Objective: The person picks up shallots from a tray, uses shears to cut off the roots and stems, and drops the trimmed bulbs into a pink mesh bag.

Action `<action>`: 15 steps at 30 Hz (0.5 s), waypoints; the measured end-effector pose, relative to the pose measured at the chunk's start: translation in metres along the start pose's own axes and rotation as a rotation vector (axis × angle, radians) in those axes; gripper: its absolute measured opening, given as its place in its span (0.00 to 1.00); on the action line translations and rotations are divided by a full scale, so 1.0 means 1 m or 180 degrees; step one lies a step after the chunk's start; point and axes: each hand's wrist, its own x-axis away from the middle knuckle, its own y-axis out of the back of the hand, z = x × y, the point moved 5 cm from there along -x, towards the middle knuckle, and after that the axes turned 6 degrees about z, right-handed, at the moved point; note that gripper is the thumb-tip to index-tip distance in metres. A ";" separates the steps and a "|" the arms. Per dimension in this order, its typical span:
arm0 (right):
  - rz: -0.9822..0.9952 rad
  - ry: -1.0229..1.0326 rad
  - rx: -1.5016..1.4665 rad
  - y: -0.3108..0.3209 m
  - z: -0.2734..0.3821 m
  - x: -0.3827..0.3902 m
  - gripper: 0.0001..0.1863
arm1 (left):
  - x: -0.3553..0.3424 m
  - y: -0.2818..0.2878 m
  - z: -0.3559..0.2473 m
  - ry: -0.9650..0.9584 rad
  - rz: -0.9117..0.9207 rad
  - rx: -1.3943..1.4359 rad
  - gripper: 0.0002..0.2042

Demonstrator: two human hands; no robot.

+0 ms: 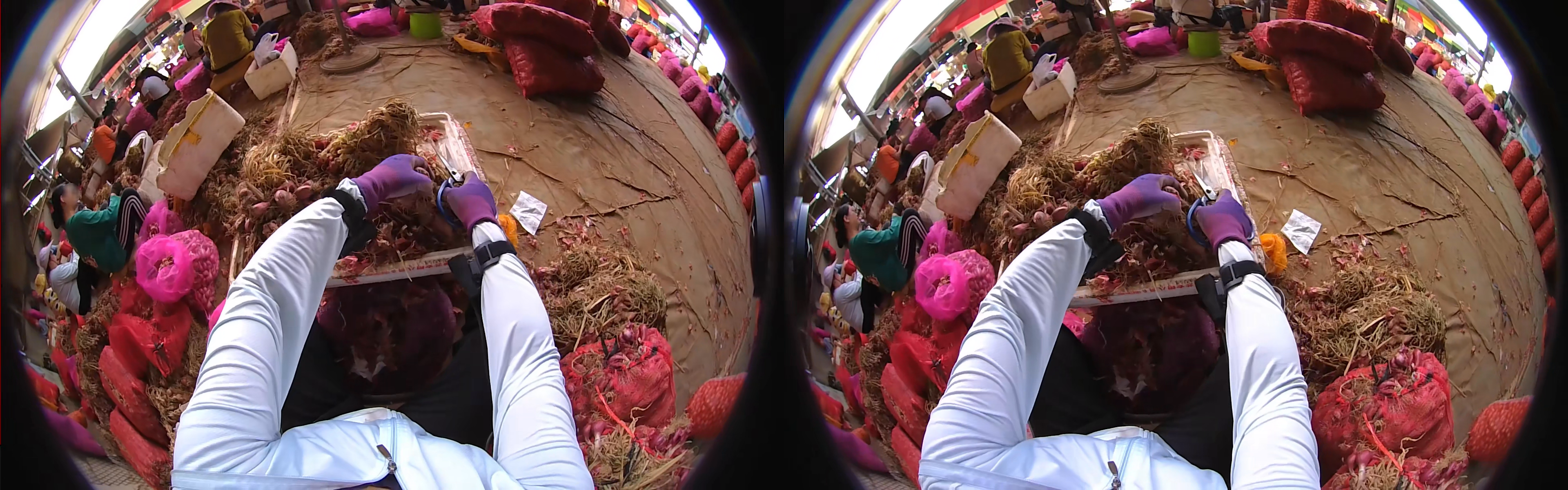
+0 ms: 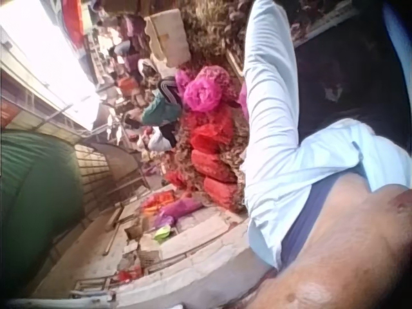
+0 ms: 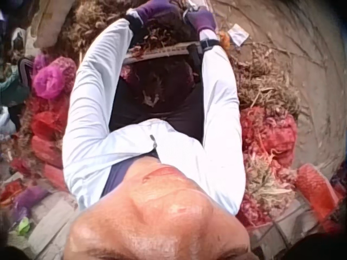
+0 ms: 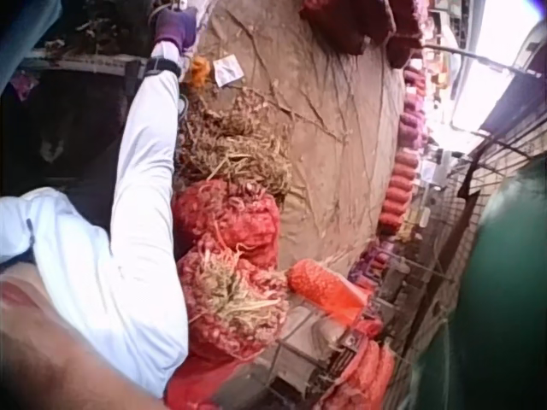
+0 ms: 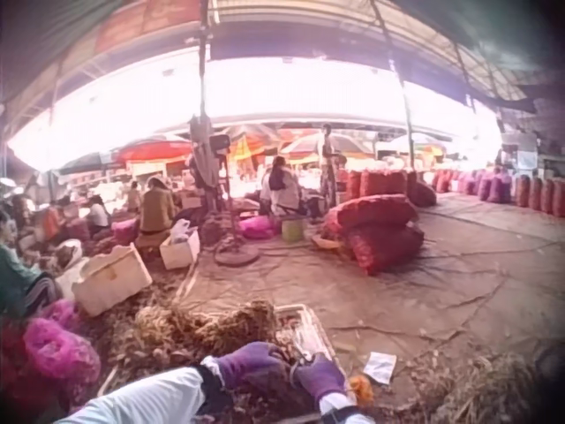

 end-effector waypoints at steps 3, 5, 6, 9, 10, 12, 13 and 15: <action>-0.0182 -0.0210 0.0015 -0.004 0.010 0.017 0.29 | 0.012 0.001 -0.018 -0.0045 -0.0069 -0.0472 0.19; -0.0176 -0.0223 0.0094 -0.007 0.012 0.018 0.29 | 0.018 0.000 -0.014 -0.0063 -0.0071 -0.0699 0.18; -0.0264 -0.0146 0.0046 -0.007 0.014 0.020 0.28 | 0.026 -0.004 -0.019 -0.0506 -0.0250 -0.1093 0.17; -0.0334 -0.0064 0.0071 -0.007 0.017 0.026 0.26 | 0.044 -0.016 -0.020 -0.0808 -0.0521 -0.1682 0.16; -0.0309 -0.0053 0.0092 -0.008 0.017 0.027 0.26 | 0.050 -0.020 -0.022 -0.0940 -0.0652 -0.1907 0.16; -0.0343 -0.0002 0.0111 -0.012 0.016 0.027 0.25 | 0.059 -0.026 -0.026 -0.1113 -0.0777 -0.2220 0.16; -0.0337 -0.0020 0.0105 -0.013 0.014 0.026 0.25 | 0.062 -0.028 -0.026 -0.1114 -0.0757 -0.2217 0.16; -0.0420 0.0089 0.0081 -0.014 0.015 0.027 0.25 | 0.070 -0.028 -0.026 -0.1175 -0.0836 -0.2100 0.16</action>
